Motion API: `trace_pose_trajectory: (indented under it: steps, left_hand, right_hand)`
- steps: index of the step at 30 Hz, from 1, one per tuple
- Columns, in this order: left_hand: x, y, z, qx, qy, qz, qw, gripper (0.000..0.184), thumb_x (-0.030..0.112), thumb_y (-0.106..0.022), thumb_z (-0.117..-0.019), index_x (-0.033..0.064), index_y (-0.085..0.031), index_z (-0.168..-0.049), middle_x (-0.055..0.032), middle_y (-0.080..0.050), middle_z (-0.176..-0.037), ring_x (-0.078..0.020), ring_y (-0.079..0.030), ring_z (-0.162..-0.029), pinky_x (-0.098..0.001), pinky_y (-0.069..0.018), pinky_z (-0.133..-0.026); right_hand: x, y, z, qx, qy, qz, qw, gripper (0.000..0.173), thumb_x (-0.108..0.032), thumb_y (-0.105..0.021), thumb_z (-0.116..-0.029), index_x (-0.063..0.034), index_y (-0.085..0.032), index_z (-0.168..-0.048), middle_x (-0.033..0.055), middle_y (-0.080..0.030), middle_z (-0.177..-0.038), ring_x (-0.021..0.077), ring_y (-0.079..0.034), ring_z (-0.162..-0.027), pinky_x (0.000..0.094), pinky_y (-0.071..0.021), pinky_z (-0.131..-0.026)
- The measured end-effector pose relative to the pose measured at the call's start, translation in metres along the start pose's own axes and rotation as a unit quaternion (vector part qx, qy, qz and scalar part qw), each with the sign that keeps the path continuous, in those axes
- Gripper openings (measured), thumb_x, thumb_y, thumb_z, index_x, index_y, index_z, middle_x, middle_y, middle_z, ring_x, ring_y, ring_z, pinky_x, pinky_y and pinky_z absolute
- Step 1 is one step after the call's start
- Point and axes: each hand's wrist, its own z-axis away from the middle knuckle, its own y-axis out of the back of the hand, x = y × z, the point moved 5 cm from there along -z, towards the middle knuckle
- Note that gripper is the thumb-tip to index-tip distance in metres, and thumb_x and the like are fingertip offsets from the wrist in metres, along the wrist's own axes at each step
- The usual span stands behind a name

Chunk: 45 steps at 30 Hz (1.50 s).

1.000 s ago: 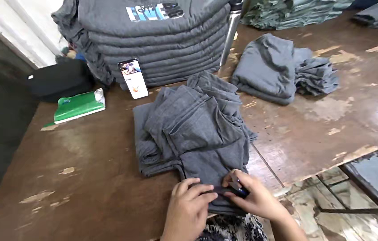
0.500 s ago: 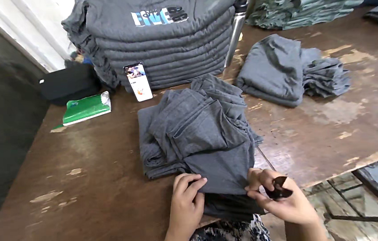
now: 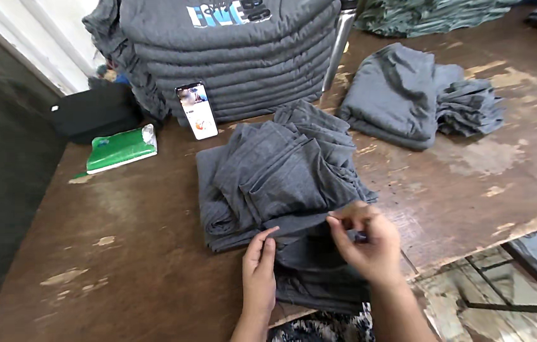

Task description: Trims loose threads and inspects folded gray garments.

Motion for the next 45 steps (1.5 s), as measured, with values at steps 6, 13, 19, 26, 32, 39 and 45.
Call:
trace_pose_trajectory:
  steps: [6, 13, 19, 26, 32, 39, 45]
  left_hand:
    - [-0.003, -0.001, 0.002, 0.032, 0.147, 0.168, 0.974, 0.039, 0.007, -0.034, -0.1082, 0.0004, -0.046, -0.145, -0.0072, -0.059, -0.137, -0.0124, -0.064, -0.116, -0.034, -0.0547, -0.098]
    - [-0.014, 0.002, 0.018, 0.001, 0.039, 0.258, 0.965, 0.038, 0.017, -0.075, -0.0921, 0.0155, -0.066, -0.129, -0.002, -0.073, -0.121, -0.0134, -0.07, -0.11, -0.0341, -0.057, -0.097]
    - [-0.017, 0.003, 0.02, 0.069, 0.016, 0.207, 0.976, 0.023, 0.002, -0.074, -0.0894, 0.0144, -0.076, -0.108, 0.0007, -0.077, -0.097, -0.0072, -0.073, -0.088, -0.0269, -0.0609, -0.083]
    - [-0.016, 0.005, 0.021, 0.093, -0.008, 0.195, 0.976, 0.006, 0.011, -0.069, -0.0965, 0.0139, -0.074, -0.097, 0.0013, -0.075, -0.091, -0.0066, -0.072, -0.082, -0.0259, -0.0613, -0.08]
    - [-0.014, 0.008, 0.024, 0.047, -0.066, 0.167, 0.983, 0.007, 0.025, -0.07, -0.0961, 0.0215, -0.072, -0.102, 0.0051, -0.073, -0.101, -0.0043, -0.069, -0.094, -0.0242, -0.0577, -0.088]
    - [-0.013, 0.01, 0.026, 0.029, -0.083, 0.129, 0.988, 0.011, 0.029, -0.065, -0.1, 0.0216, -0.07, -0.107, 0.0058, -0.072, -0.103, -0.0051, -0.069, -0.096, -0.0264, -0.0576, -0.09]
    - [-0.012, 0.01, 0.026, 0.018, -0.084, 0.125, 0.988, 0.019, 0.028, -0.069, -0.0976, 0.0181, -0.068, -0.114, 0.0055, -0.073, -0.102, -0.0036, -0.069, -0.096, -0.0247, -0.0566, -0.09]
  right_hand:
    - [0.018, -0.042, 0.024, -0.207, -0.088, 0.125, 0.966, 0.008, -0.002, -0.065, -0.0787, 0.0015, -0.062, -0.085, 0.0161, -0.063, -0.092, 0.0234, -0.064, -0.072, 0.0357, -0.0558, -0.06]
    - [0.007, -0.032, 0.042, -0.18, -0.076, -0.068, 0.978, 0.036, -0.035, -0.074, -0.0894, -0.002, -0.058, -0.089, 0.0083, -0.058, -0.089, 0.0052, -0.054, -0.079, 0.0153, -0.046, -0.069]
    - [-0.007, -0.041, 0.055, -0.223, -0.084, -0.078, 0.968, 0.045, -0.048, -0.057, -0.1019, -0.0042, -0.055, -0.092, 0.0048, -0.052, -0.081, 0.005, -0.049, -0.068, 0.0176, -0.0432, -0.06]
    - [-0.008, -0.039, 0.057, -0.239, -0.079, -0.014, 0.968, 0.038, -0.04, -0.058, -0.1017, -0.0062, -0.058, -0.084, 0.0041, -0.053, -0.071, 0.0101, -0.051, -0.061, 0.0243, -0.0444, -0.054]
    - [-0.013, -0.04, 0.058, -0.233, -0.071, 0.051, 0.969, 0.04, -0.043, -0.055, -0.1013, -0.009, -0.057, -0.08, 0.0008, -0.05, -0.061, 0.0117, -0.051, -0.054, 0.0274, -0.0439, -0.05]
    - [-0.023, -0.046, 0.053, -0.214, -0.058, 0.101, 0.97, 0.042, -0.046, -0.05, -0.1029, -0.0101, -0.056, -0.082, -0.0015, -0.045, -0.056, 0.0116, -0.048, -0.048, 0.0282, -0.0412, -0.045]
    - [-0.03, -0.051, 0.049, -0.224, -0.062, 0.117, 0.966, 0.042, -0.041, -0.043, -0.1054, -0.0109, -0.057, -0.081, -0.0016, -0.044, -0.052, 0.0135, -0.05, -0.045, 0.0311, -0.0401, -0.041]
